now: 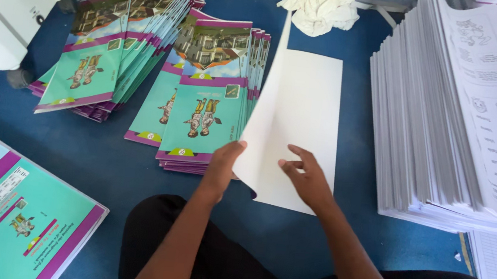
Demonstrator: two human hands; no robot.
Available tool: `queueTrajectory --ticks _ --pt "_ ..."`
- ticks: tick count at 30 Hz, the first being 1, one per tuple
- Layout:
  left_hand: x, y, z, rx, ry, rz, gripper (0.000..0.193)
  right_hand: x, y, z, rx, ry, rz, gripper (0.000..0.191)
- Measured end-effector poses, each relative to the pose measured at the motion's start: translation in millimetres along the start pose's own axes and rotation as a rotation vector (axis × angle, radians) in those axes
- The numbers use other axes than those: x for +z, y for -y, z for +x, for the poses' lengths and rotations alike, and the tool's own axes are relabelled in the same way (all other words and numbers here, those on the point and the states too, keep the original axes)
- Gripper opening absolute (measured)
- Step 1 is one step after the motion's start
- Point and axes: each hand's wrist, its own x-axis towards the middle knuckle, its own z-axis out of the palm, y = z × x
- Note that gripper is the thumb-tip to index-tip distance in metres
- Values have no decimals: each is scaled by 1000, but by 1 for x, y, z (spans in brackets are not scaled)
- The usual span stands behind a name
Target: The person sits on the floor and assembles booklets by inserting printed sheets into folded covers. They repeatedly pick up a cover, insert a sheet, and place the assembled booklet into a growing stack.
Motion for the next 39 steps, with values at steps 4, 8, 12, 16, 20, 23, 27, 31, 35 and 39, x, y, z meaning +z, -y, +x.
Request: queueTrajectory --ticks 4,8,12,16,20,23,27,31,35,39 --pt "-10 -5 1 60 -115 -96 49 -35 10 5 -25 -141 -59 56" --pt "-7 -11 -1 3 -136 -127 48 -82 24 6 -144 -268 -179 53" --pt "1 -14 -3 -61 -144 -64 51 -145 43 10 -138 -318 -375 46" --pt "3 -14 -3 -61 -143 -17 53 -212 52 18 -226 -490 -635 38" --pt "5 -12 -2 -70 -154 34 54 -278 41 24 -139 -535 -818 43" --pt "7 -9 -1 -73 -140 26 55 -317 21 26 60 -392 -842 51" --pt "10 -5 1 -74 -122 8 55 -347 -10 24 177 -299 -524 45" --pt "10 -3 1 -59 -98 -46 54 -349 -19 21 111 -369 -611 36" --pt "11 -6 0 -77 -121 16 54 -332 0 15 24 -401 -788 28" --pt "11 -8 -2 -75 -136 43 52 -318 28 4 114 -405 -789 30"
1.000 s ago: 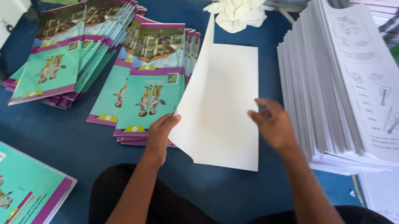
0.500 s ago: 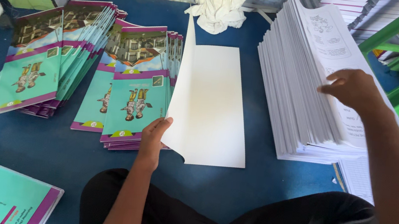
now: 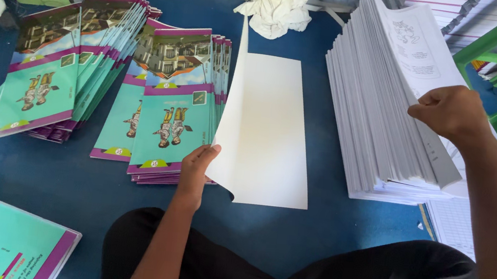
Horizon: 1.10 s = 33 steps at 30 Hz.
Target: The person sits on the floor and assembles booklets by inserting printed sheets into folded covers. They repeatedly pick up a cover, insert a sheet, and place the assembled booklet into a growing stack.
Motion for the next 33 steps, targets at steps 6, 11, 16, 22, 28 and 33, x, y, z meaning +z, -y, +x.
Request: queueTrajectory --ticks 6,11,16,22,28,33 --pt "4 1 -1 8 27 -32 51 -4 7 -5 99 78 194 33" --pt "1 2 0 14 24 -37 53 18 -32 11 213 68 372 48" --pt "0 4 2 -17 -2 -7 55 33 -82 25 220 -25 -268 84" --pt "2 5 3 -4 26 -34 55 44 -92 41 405 145 -339 102" --pt "3 4 2 -4 15 -56 53 42 -86 48 535 220 -27 105" --pt "5 3 1 9 38 -48 52 37 -80 44 554 283 68 105"
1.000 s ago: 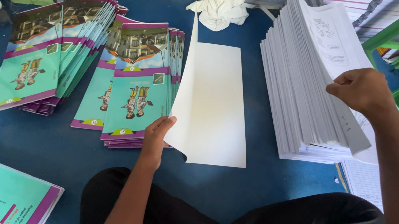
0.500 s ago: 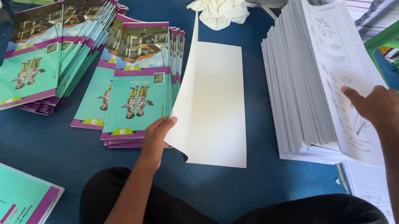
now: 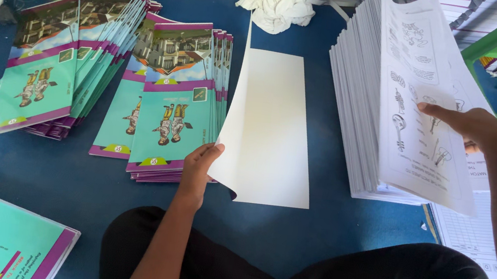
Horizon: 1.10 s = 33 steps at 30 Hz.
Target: The person sits on the floor and assembles booklets by inserting printed sheets into folded covers. They repeatedly pick up a cover, insert a sheet, and place the assembled booklet into a growing stack.
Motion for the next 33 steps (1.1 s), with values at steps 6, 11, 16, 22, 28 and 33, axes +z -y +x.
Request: queueTrajectory --ticks 6,11,16,22,28,33 --pt "1 1 0 10 14 -18 52 -3 10 -11 8 18 16 106" --pt "1 1 0 18 20 -40 52 -3 15 -16 49 -1 55 106" --pt "0 0 -1 9 2 16 53 0 15 -21 51 24 145 98" --pt "1 0 -2 4 11 -2 56 -1 21 -26 71 32 131 94" --pt "1 1 -1 31 14 6 55 -3 25 -30 40 56 157 98" --pt "1 1 -1 7 -3 3 53 2 22 -29 36 68 243 101"
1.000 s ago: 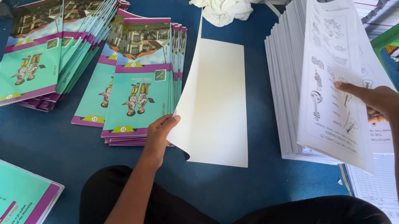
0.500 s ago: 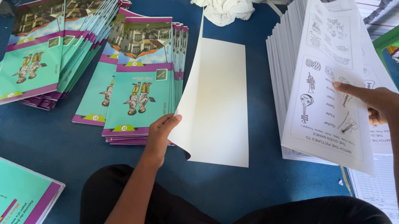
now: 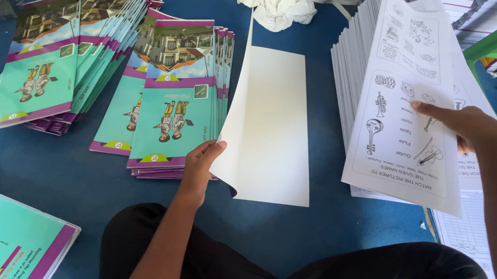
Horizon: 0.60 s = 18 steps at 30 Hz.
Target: The person sits on the floor and assembles booklets by inserting printed sheets into folded covers. They repeatedly pick up a cover, insert a sheet, and place the assembled booklet into a growing stack.
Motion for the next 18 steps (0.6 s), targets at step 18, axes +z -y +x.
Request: queueTrajectory --ticks 18 --pt "0 0 0 8 1 -1 51 13 -8 -21 -151 -149 -127 92"
